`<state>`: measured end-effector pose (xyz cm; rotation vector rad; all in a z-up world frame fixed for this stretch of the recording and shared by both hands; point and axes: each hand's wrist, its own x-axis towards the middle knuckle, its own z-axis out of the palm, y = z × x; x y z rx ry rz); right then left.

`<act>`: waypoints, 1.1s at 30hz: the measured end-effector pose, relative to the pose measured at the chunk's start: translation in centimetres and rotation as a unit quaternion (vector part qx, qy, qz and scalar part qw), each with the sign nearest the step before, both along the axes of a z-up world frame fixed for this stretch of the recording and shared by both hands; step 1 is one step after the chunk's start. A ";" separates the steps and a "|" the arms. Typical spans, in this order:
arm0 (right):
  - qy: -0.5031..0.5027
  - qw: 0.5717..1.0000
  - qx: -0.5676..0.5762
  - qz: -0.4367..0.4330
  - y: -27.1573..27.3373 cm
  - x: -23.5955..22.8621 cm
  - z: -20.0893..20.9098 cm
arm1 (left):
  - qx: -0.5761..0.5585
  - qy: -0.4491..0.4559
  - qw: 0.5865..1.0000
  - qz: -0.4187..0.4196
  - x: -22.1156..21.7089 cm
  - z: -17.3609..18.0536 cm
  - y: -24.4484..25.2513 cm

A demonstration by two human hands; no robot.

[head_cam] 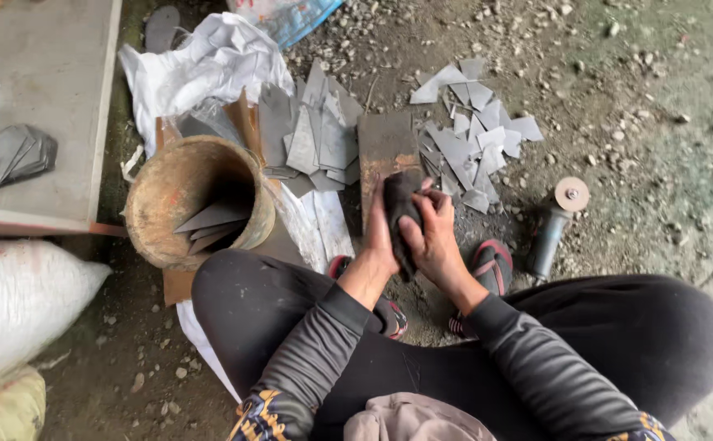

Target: The person sits on the ground and wipes triangular metal pieces with a dark cloth. They handle the pieces one at a time, wiping both sides, and place the cleaned pieces into a bucket.

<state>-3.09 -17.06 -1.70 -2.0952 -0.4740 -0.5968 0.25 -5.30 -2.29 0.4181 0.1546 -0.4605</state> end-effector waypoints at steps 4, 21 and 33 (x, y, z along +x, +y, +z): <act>0.110 0.986 0.055 -0.115 -1.7 2.1 -3.5 | 0.188 -0.007 0.982 0.027 -2.1 -2.0 -3.2; 0.241 0.945 -0.108 -0.192 -3.5 6.8 -8.9 | 0.509 -0.068 0.820 0.254 -1.1 -3.0 -7.2; 0.177 0.971 -0.160 0.014 -2.5 4.1 -4.5 | 0.545 0.116 0.816 0.151 10.4 -11.8 -0.3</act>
